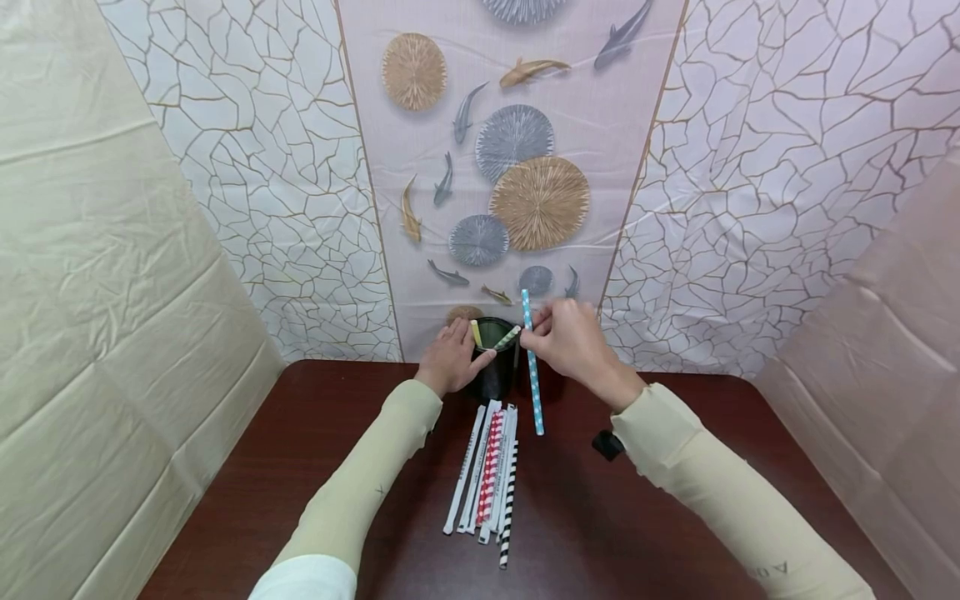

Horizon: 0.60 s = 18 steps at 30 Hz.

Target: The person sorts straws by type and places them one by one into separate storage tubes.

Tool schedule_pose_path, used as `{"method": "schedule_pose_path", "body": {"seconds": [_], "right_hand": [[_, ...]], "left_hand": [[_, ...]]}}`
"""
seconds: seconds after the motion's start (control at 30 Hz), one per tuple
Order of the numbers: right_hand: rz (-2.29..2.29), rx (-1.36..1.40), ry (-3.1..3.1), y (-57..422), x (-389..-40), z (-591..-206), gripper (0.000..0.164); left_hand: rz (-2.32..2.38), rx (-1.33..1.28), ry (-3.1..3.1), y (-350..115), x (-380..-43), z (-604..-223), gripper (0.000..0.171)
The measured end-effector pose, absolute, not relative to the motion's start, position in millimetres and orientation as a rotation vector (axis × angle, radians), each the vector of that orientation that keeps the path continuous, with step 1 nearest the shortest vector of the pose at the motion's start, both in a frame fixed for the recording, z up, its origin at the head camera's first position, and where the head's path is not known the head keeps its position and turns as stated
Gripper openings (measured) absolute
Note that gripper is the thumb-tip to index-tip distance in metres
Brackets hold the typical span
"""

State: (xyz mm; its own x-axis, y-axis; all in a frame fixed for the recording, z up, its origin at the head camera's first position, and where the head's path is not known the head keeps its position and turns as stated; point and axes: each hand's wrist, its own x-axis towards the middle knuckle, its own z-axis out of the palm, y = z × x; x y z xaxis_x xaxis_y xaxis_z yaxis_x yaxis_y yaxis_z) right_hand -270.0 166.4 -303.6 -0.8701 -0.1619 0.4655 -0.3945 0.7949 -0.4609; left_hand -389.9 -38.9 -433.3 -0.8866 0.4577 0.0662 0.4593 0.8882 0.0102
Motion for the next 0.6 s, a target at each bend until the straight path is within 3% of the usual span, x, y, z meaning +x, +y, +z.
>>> {"method": "schedule_pose_path", "body": {"seconds": [0.6], "right_hand": [[0.887,0.44,-2.198,156,-290,-272,0.017]], "left_hand": [[0.014,-0.727,-2.993,-40,-392,-434,0.087]]}}
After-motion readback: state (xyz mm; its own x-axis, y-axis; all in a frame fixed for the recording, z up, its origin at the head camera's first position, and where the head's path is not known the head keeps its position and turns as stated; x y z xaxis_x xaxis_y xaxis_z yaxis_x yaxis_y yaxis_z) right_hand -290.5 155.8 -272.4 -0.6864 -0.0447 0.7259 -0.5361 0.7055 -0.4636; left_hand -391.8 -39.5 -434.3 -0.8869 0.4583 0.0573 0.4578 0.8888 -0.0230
